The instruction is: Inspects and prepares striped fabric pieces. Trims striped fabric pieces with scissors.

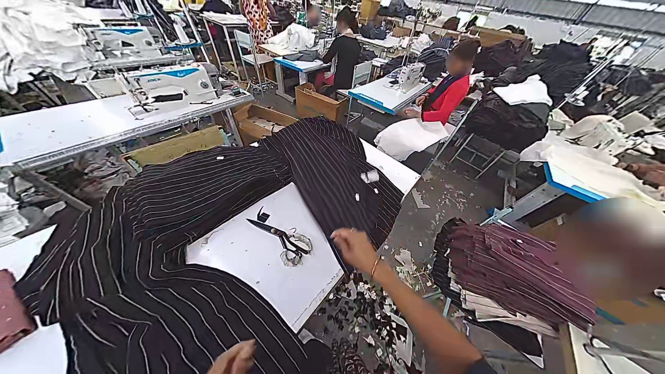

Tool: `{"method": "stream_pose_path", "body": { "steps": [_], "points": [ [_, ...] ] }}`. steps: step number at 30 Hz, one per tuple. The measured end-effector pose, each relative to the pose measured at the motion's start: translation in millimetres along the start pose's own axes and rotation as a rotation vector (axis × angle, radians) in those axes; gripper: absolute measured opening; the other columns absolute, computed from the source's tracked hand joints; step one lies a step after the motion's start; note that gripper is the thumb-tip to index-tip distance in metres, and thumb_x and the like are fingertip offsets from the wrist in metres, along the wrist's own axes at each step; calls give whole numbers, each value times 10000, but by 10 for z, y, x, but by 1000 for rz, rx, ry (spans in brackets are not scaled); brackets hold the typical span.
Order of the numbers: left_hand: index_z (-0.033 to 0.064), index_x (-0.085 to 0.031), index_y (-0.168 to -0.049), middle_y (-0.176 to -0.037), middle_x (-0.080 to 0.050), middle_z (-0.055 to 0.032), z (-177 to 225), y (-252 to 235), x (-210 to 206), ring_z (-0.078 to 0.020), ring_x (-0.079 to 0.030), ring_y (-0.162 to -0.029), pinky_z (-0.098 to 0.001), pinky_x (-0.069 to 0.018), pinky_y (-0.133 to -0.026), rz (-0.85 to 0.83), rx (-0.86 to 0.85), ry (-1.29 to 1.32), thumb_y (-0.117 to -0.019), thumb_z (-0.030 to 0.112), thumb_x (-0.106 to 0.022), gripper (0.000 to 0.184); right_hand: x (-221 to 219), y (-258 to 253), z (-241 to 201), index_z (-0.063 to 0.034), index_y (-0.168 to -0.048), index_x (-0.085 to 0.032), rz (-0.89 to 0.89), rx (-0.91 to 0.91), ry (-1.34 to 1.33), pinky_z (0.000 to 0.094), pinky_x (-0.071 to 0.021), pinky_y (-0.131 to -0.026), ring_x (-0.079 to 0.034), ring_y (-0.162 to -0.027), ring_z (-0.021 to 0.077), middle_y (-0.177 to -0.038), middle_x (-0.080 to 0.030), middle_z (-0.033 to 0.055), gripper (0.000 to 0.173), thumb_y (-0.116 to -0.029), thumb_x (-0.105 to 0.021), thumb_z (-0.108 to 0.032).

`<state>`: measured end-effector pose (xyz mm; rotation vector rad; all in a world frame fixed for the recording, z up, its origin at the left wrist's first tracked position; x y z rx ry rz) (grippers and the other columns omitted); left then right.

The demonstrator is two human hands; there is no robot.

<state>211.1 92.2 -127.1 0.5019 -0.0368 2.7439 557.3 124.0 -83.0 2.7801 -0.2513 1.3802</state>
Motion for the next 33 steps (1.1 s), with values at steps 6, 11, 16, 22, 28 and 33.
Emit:
{"method": "stream_pose_path", "body": {
  "steps": [6,11,16,22,28,33],
  "points": [
    [-35,-669,-1014,-767,-685,-62,-147,-495,-600,-88,-657,-668,-297,-568,-683,40,410,221,-986,196,-682,233,-958,1194,-1360,-12,-1129,-764,-610,467,-365,482,-549,-946,-729,-1025,279,-1093,-759,154,203,-998,-641,-107],
    [-44,-719,-936,-820,-719,-7,706,-193,-708,23,-663,-784,-219,-562,-779,-157,-110,105,-876,49,-619,149,-170,872,-1598,-29,-1166,-749,-174,661,-349,445,-424,-1148,-650,-1231,266,-1260,-713,138,248,-991,-664,-183],
    [93,-771,-903,-816,-743,102,750,328,-774,52,-670,-757,-192,-569,-727,-430,-6,380,-851,175,-804,103,-436,1001,-1596,-44,-1199,-726,-671,499,-157,542,-543,-777,-709,-787,309,-873,-737,160,336,-1047,-578,-304],
    [7,-696,-1034,-704,-608,10,-213,190,233,-74,-540,-621,-305,-480,-655,132,398,26,-996,310,-663,307,-365,1195,-1373,12,-943,-728,-755,423,-161,442,-496,-642,-646,-680,241,-751,-683,148,372,-962,-693,-358],
    [30,-444,-1456,-971,-700,-195,-249,-382,296,-389,-696,-907,-603,-537,-848,158,495,-332,-974,494,-649,700,-493,1378,-1330,-29,-1023,-727,-772,359,-262,345,-529,-717,-672,-781,148,-860,-719,101,284,-992,-660,-303],
    [-11,-482,-1436,-1222,-680,-234,-219,-745,-337,-391,-655,-1173,-580,-498,-992,-158,578,-523,-1011,564,-529,716,-524,1325,-1323,-27,-1064,-703,-725,299,-307,303,-523,-748,-652,-794,121,-874,-701,96,274,-1026,-606,-280]
  ]
}}
Point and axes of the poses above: each hand's wrist, its own y-axis away from the middle knuckle, its own x-axis out of the back of the hand, z = x × y, the point moved 9 cm from there along -y, towards the middle knuckle
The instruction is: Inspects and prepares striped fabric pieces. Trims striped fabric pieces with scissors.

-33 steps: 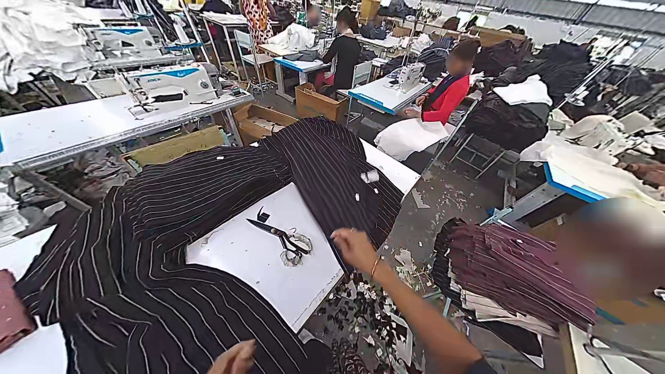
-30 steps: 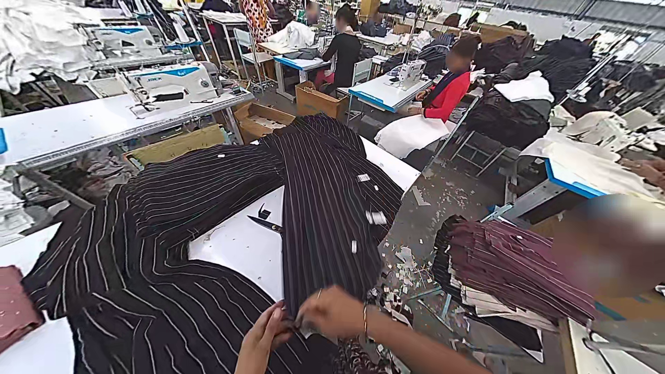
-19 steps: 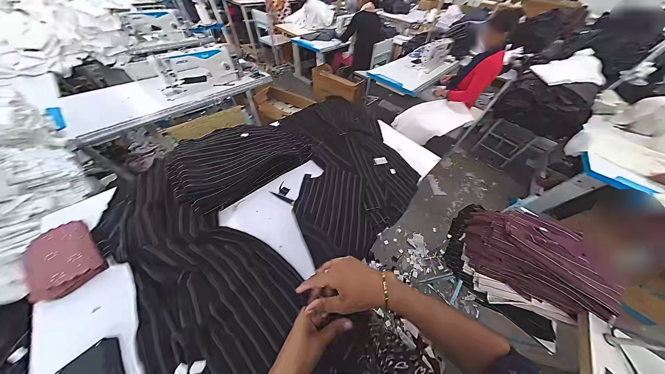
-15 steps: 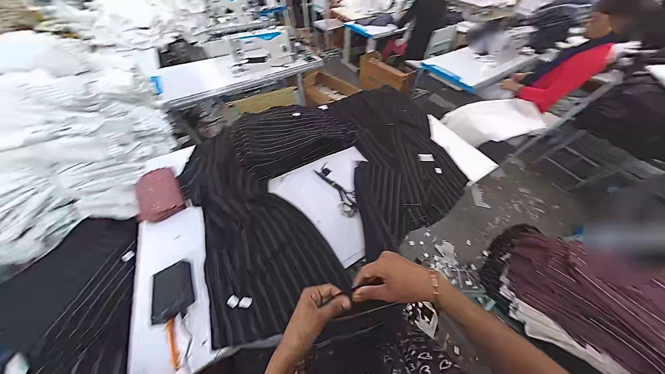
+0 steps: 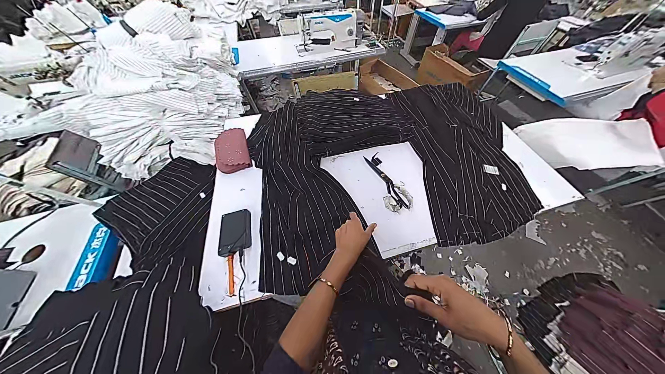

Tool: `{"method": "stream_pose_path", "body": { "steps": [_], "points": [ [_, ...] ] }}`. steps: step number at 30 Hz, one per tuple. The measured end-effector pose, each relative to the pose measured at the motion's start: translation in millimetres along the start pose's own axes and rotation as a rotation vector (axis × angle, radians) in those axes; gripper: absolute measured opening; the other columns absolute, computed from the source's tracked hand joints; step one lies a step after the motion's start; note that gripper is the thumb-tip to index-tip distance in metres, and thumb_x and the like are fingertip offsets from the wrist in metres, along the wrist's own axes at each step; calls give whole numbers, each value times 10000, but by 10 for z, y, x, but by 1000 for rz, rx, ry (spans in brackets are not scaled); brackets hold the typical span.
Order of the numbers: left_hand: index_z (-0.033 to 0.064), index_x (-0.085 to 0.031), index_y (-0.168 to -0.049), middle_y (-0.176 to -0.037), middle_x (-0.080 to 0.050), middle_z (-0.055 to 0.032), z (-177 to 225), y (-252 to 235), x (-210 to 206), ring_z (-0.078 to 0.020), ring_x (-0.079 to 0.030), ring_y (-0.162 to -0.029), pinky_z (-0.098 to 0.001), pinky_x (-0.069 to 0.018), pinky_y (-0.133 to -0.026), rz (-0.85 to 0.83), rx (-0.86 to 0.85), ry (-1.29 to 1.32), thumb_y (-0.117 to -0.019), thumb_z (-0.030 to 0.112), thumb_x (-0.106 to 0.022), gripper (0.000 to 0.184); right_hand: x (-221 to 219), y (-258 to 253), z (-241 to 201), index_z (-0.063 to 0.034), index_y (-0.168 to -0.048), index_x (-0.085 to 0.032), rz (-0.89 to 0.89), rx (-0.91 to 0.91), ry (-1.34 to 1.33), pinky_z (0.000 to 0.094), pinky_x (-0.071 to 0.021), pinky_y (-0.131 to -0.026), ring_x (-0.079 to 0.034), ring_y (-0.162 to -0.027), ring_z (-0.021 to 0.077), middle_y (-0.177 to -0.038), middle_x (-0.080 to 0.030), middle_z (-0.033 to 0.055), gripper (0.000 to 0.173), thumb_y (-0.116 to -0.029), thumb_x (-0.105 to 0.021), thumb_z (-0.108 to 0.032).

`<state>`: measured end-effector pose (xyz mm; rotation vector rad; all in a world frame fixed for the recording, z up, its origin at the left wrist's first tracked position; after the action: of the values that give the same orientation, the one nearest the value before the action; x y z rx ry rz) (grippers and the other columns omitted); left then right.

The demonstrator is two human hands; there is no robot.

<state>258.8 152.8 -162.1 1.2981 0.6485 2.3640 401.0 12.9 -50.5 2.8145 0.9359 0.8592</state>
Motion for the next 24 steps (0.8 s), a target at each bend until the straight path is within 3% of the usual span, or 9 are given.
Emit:
{"method": "stream_pose_path", "body": {
  "steps": [4,7,9,11,13,16,19,21,24],
  "points": [
    [14,-506,-1412,-1257,-667,-228,19,-67,26,-388,-641,-1207,-581,-496,-994,-38,5,-13,-1089,299,-391,446,75,-155,-6,-32,-1041,-716,32,-3,46,304,-528,-753,-659,-793,120,-868,-707,95,287,-1033,-592,-291],
    [-5,-628,-1145,-963,-676,-200,-332,320,389,-366,-672,-942,-582,-522,-839,74,-126,243,-1048,259,-495,312,323,-262,8,-55,-1012,-732,137,14,57,264,-525,-718,-652,-762,62,-844,-716,45,281,-1014,-616,-311],
    [-29,-658,-996,-778,-646,-144,-837,746,763,-281,-644,-740,-511,-527,-704,298,-196,384,-982,184,-574,229,474,-321,36,-82,-963,-747,160,27,-8,189,-505,-671,-627,-720,-25,-804,-717,-25,273,-937,-717,-353],
    [-49,-642,-944,-711,-617,-122,-1440,1196,1112,-238,-607,-656,-472,-501,-636,493,-167,421,-946,134,-580,193,520,-422,51,-102,-925,-749,69,4,-87,153,-476,-624,-597,-675,-68,-757,-701,-75,268,-853,-803,-354],
    [-97,-662,-999,-740,-679,-205,-1969,1656,1458,-328,-662,-665,-571,-525,-651,642,-58,368,-946,119,-596,233,512,-560,30,-116,-897,-745,-77,-14,-152,130,-457,-583,-579,-637,-87,-714,-678,-109,254,-820,-839,-339],
    [-120,-624,-962,-758,-630,-237,-2623,2208,1880,-351,-621,-703,-582,-489,-676,812,115,278,-934,131,-579,257,699,-756,-6,-130,-841,-719,-234,15,-151,133,-411,-538,-535,-590,-82,-657,-621,-125,258,-835,-828,-363],
    [-173,-601,-1028,-842,-640,-298,-3140,2522,2196,-374,-625,-769,-568,-497,-739,950,302,247,-961,161,-553,344,1076,-978,1,-177,-772,-695,-294,74,-133,124,-356,-491,-485,-543,-94,-609,-574,-152,253,-863,-798,-391],
    [-157,-614,-1084,-869,-654,-308,-3466,2510,2374,-411,-636,-806,-589,-494,-773,983,457,181,-998,237,-528,412,1237,-1203,34,-179,-765,-701,-282,96,-127,114,-345,-493,-467,-543,-103,-616,-572,-160,243,-862,-795,-382],
    [-97,-638,-1205,-1138,-635,-401,-3794,2024,2456,-627,-584,-1104,-804,-401,-897,926,576,76,-1018,262,-519,421,1203,-1760,198,-65,-905,-743,-162,71,-14,180,-469,-668,-583,-703,-46,-765,-679,-59,225,-900,-753,-290]
  ]
}}
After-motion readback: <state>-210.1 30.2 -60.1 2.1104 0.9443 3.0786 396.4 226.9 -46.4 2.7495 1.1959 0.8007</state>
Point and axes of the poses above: each hand's wrist, its own y-axis away from the middle knuckle, its own x-axis out of the back of the hand, z = x × y, the point moved 9 cm from there along -y, towards the middle knuckle
